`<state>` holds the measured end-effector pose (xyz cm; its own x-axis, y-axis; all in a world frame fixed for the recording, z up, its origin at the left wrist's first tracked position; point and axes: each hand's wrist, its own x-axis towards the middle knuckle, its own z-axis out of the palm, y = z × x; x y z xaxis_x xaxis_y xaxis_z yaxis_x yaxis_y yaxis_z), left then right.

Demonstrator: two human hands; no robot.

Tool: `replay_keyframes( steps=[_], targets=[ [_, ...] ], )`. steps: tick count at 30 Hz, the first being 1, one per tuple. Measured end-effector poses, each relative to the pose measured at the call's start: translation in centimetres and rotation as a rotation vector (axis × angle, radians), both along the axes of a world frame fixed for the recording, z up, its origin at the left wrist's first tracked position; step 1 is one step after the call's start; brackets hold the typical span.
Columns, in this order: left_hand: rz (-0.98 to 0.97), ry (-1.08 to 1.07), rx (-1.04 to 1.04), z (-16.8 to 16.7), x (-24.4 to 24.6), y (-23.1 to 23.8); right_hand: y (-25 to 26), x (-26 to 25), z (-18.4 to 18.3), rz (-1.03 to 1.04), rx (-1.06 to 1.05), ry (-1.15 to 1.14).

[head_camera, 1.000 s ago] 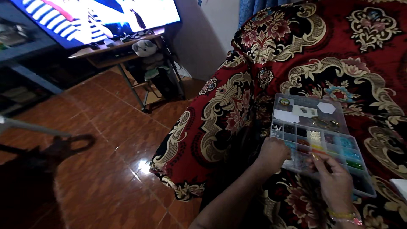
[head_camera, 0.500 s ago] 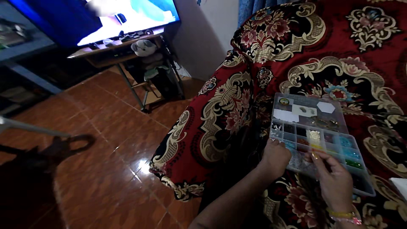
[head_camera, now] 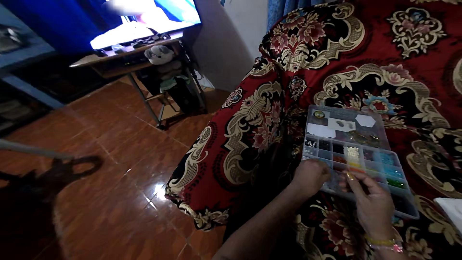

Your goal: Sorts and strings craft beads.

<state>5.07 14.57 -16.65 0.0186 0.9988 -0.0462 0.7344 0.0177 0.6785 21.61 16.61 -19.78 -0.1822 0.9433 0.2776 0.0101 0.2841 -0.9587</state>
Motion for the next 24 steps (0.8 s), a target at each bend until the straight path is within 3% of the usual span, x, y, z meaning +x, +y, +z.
replay_keyframes(
  steps=[5, 10, 14, 24],
  targets=[
    [0.137, -0.758, -0.022, 0.4, -0.3, 0.0, -0.6, -0.2, 0.6, -0.010, -0.017, -0.032],
    [0.228, -1.075, -0.152, 0.8, 0.3, -0.1, -0.8, -0.6, 0.7, -0.009, -0.050, -0.012],
    [0.231, -1.195, -0.237, 0.6, 0.3, 0.0, -0.9, -0.7, 0.6, 0.015, -0.072, 0.020],
    [0.118, -1.253, -0.298, -0.5, -0.2, 0.1, -1.3, -1.0, 0.6, 0.044, -0.096, 0.049]
  ],
)
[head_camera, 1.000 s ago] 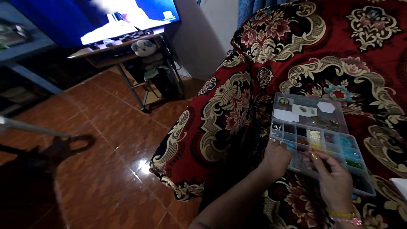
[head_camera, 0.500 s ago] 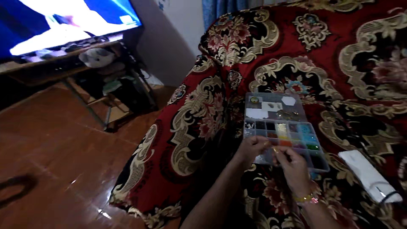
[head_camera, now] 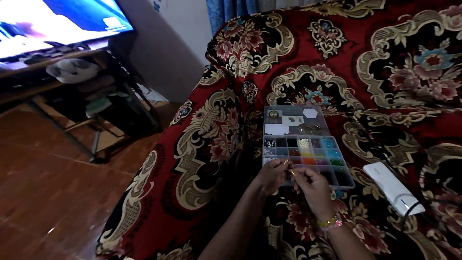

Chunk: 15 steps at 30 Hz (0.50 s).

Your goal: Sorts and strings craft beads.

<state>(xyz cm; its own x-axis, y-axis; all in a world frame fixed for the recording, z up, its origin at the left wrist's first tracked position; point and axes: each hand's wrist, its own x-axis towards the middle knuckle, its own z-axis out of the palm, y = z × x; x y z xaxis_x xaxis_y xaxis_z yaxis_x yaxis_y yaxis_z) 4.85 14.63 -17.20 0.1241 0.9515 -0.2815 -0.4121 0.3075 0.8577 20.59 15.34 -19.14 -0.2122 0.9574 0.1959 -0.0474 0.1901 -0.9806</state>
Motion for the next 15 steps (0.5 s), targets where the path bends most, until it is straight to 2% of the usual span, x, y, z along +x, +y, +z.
replay_keyframes(
  steps=[15],
  targets=[
    [-0.053, -0.148, -0.015, -0.64, -0.38, -0.16, 0.00, -0.10, -0.11, -0.005, 0.016, 0.002]
  ],
)
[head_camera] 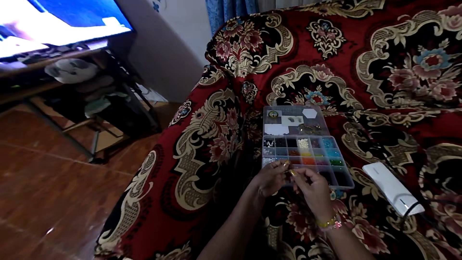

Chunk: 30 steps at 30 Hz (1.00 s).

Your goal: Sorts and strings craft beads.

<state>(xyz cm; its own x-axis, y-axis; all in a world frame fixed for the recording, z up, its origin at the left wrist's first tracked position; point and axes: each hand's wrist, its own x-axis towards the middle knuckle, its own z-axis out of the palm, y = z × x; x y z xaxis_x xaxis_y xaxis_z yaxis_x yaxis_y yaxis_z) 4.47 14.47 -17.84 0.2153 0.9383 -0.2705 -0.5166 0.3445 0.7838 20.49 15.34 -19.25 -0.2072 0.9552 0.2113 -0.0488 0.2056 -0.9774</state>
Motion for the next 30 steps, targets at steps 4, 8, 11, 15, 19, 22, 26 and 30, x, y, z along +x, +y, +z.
replay_keyframes(
  steps=[4, 8, 11, 15, 19, 22, 26, 30],
  targets=[
    [0.004, -0.012, -0.031, 0.45, -0.05, -0.08, -0.01, 0.01, -0.01, 0.004, 0.010, 0.016],
    [-0.020, -0.048, -0.008, -0.01, -0.35, 0.11, 0.02, 0.03, 0.04, 0.009, 0.015, 0.027],
    [-0.014, -0.047, -0.018, -0.02, -0.36, 0.13, -0.02, 0.00, 0.04, 0.014, 0.006, 0.040],
    [-0.025, -0.022, -0.017, -0.07, -0.26, 0.11, -0.12, 0.03, 0.30, 0.030, -0.020, 0.045],
    [-0.050, -0.001, -0.005, -0.23, -0.34, 0.10, -0.15, 0.02, 0.27, 0.036, -0.023, 0.052],
    [-0.057, -0.010, -0.004, -0.37, -0.39, 0.11, -0.15, -0.01, 0.25, 0.032, -0.024, 0.053],
    [-0.058, 0.008, 0.011, -0.40, -0.23, 0.04, -0.09, 0.10, 0.18, 0.034, -0.024, 0.014],
    [-0.061, 0.022, 0.021, -0.55, -0.31, 0.07, -0.11, 0.07, 0.16, 0.027, -0.021, 0.004]
  ],
)
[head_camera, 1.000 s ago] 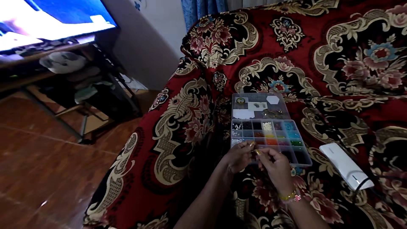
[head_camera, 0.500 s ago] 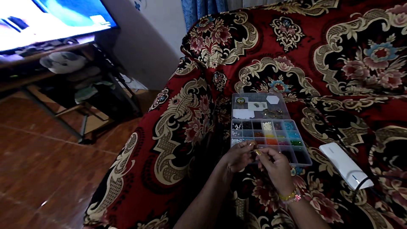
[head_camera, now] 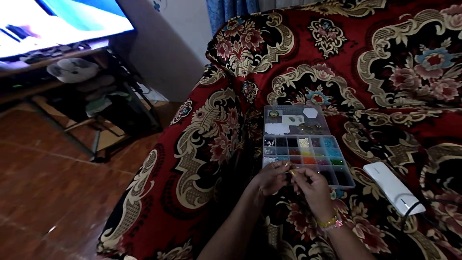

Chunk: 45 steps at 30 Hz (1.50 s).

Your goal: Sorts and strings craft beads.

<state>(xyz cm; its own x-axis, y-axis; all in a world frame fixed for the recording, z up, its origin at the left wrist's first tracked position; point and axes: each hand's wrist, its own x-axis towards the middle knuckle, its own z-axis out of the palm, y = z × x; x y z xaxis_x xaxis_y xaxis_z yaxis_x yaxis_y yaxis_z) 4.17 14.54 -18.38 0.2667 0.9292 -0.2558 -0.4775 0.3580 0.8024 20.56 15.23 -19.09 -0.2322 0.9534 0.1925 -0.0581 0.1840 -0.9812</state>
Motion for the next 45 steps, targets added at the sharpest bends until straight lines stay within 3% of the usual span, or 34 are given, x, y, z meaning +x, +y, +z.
replay_keyframes(
  steps=[37, 45],
  targets=[
    [0.010, 0.173, 0.194, 0.64, -1.02, 0.17, -0.10, -0.07, 0.11, 0.003, -0.018, 0.000],
    [0.091, 0.414, 0.323, 0.68, -0.63, 0.25, 0.26, 0.06, -0.35, -0.018, -0.052, -0.043]
  ],
)
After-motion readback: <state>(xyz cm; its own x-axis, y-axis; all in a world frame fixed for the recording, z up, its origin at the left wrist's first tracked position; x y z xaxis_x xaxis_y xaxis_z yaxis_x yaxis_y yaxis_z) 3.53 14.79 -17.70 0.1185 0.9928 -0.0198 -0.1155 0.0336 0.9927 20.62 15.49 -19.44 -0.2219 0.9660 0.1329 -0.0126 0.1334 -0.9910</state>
